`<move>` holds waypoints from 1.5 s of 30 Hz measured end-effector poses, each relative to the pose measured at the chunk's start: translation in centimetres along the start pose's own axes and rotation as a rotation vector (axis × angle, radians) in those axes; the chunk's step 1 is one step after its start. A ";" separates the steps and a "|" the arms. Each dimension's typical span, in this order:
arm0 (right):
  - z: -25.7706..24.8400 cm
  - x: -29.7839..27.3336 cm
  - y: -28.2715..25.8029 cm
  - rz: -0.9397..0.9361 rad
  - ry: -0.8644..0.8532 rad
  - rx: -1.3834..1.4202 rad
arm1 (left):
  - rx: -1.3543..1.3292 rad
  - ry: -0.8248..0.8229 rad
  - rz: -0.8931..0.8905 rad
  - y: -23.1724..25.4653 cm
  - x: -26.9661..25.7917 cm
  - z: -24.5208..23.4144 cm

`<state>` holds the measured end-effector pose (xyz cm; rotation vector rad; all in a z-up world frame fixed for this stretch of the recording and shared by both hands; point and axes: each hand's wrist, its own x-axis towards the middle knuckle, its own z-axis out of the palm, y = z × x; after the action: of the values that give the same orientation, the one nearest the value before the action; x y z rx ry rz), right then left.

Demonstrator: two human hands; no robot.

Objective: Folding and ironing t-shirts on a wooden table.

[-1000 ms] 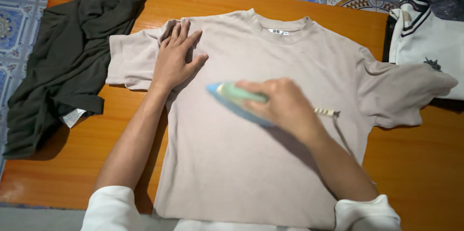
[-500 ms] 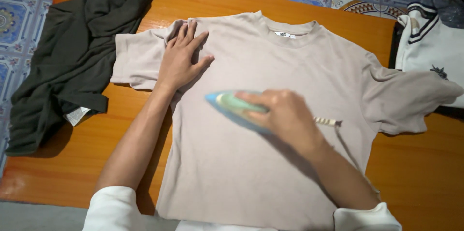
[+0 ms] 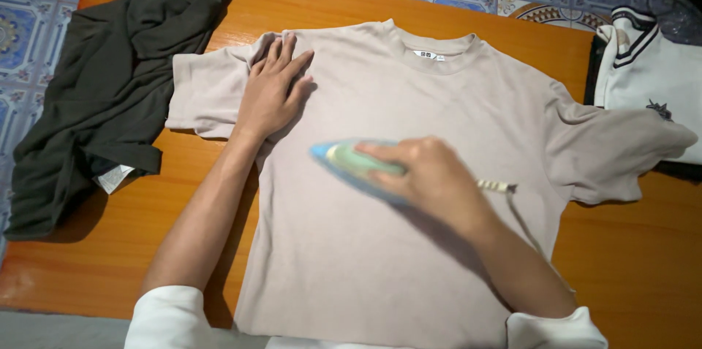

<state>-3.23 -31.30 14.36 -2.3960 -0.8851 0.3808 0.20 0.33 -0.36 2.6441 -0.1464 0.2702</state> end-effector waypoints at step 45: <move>0.0 8.5 0.4 0.016 0.316 -0.122 | 0.082 0.115 -0.104 -0.9 -0.4 0.0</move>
<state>3.32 -25.89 13.52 -2.4832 -0.7620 -0.0498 -0.06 1.10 -0.86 2.6977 0.0406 0.4000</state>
